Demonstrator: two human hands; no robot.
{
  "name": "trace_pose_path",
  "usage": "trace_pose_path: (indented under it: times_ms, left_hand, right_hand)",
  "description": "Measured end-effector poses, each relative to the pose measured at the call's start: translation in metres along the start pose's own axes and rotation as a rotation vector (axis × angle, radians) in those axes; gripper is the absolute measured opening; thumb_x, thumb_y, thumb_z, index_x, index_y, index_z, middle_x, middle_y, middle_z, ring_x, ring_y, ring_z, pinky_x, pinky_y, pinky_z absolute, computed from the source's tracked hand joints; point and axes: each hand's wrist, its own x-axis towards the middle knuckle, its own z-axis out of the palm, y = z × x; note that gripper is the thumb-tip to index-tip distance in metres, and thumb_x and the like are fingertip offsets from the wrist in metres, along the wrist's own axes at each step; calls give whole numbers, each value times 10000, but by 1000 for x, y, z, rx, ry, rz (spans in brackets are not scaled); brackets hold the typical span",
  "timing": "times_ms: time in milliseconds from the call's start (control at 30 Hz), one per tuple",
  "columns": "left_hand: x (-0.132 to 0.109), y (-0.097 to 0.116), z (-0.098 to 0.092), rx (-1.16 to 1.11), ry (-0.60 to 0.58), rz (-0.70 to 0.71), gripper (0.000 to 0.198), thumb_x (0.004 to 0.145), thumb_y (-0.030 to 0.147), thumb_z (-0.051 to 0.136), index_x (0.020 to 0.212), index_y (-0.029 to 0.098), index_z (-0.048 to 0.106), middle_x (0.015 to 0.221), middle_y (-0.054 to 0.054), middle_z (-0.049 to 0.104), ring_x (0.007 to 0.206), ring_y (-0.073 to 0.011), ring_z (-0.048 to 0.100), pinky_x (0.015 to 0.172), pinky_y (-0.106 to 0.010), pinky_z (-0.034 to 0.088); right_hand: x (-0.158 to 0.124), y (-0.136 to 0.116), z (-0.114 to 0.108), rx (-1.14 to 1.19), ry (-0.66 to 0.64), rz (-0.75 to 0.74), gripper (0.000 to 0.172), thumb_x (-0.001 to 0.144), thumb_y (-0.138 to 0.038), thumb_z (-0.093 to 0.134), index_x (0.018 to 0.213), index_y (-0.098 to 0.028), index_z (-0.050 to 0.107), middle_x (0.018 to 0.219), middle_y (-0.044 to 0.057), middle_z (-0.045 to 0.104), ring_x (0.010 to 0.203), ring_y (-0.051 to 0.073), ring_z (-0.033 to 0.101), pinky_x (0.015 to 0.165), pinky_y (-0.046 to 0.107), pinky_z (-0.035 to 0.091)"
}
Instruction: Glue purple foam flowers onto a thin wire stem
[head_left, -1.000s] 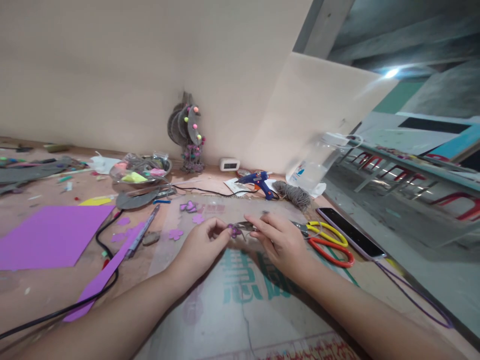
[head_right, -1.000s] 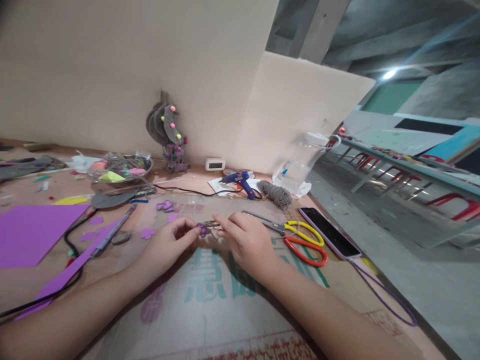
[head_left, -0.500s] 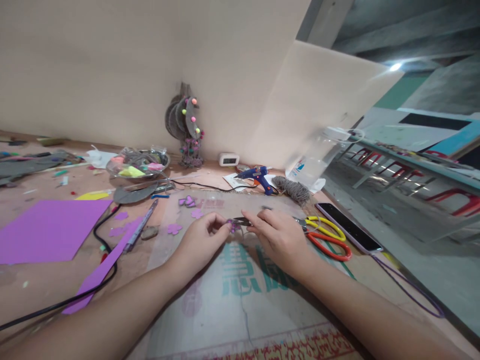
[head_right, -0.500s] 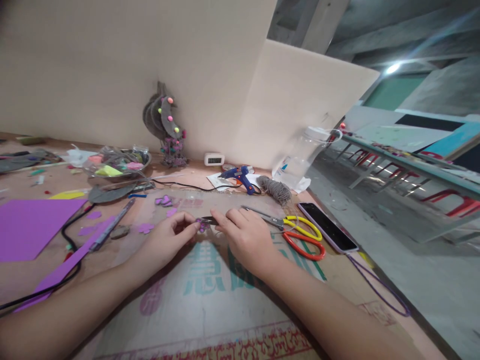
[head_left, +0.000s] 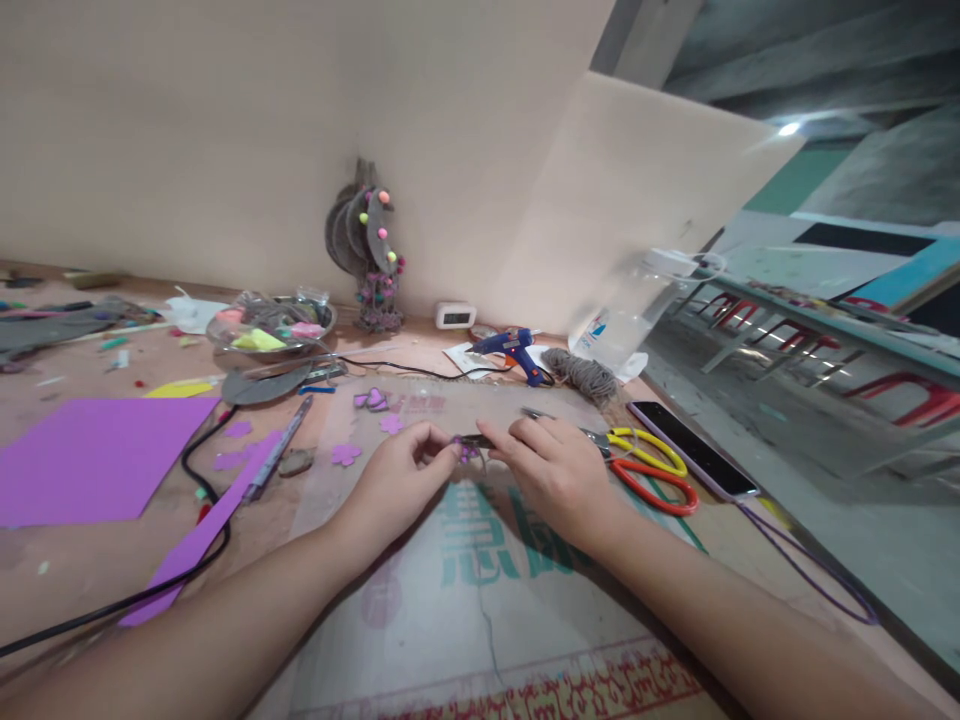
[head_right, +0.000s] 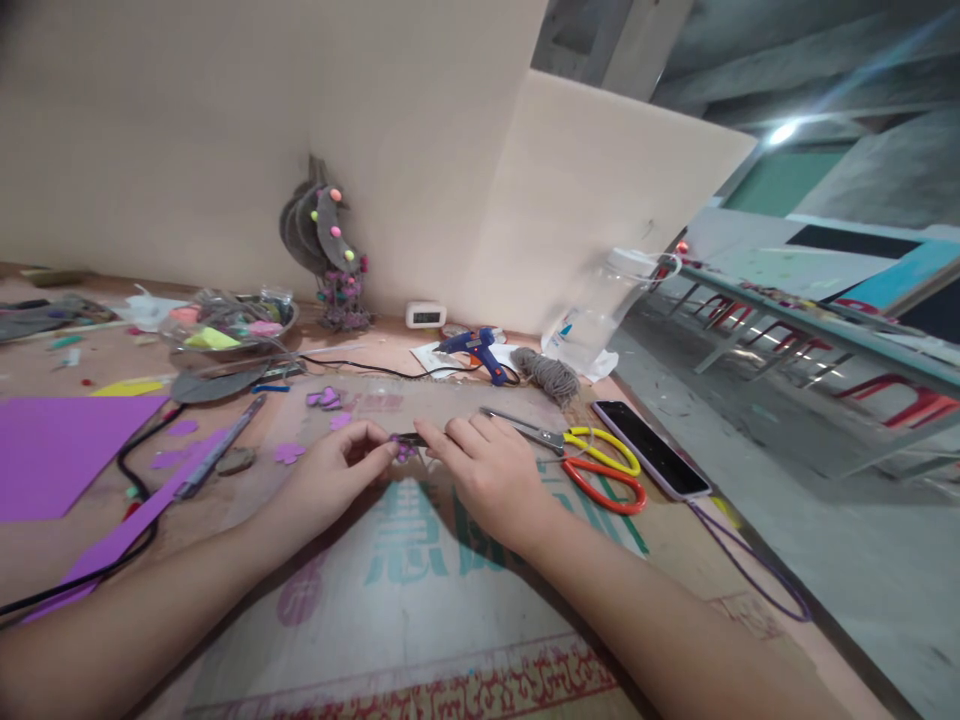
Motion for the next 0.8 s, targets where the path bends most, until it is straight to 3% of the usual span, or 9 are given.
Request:
trace_pose_path:
  times_ms: [300, 533, 633, 800]
  left_hand:
    - [2, -2, 1, -19, -13, 10, 206, 820, 373, 522, 748, 185, 568, 672, 17, 586, 642, -149, 542, 604, -258, 394]
    - [1, 2, 3, -83, 24, -6, 170, 801, 334, 536, 746, 178, 577, 667, 0, 607, 635, -158, 561, 609, -266, 413]
    - [2, 2, 3, -137, 11, 2, 166, 797, 331, 541, 766, 175, 588, 704, -17, 641, 661, -164, 595, 629, -268, 437]
    - [3, 3, 1, -134, 20, 23, 170, 803, 320, 525, 793, 176, 614, 716, -15, 646, 642, -153, 572, 623, -261, 431]
  right_hand:
    - [0, 2, 1, 66, 0, 17, 315, 939, -192, 428, 1216, -159, 574, 797, 57, 597, 670, 175, 465, 609, 302, 347]
    - [5, 4, 5, 429, 103, 332, 342, 949, -215, 397, 1262, -166, 524, 916, 91, 599, 822, 182, 583, 711, 295, 495]
    - [5, 23, 22, 416, 70, 401, 387, 939, -229, 407, 1315, -205, 495, 1015, 111, 607, 921, 217, 600, 775, 365, 511]
    - [1, 46, 54, 396, 13, 354, 353, 924, -259, 421, 1223, -175, 589, 805, 73, 612, 717, 197, 609, 669, 356, 531]
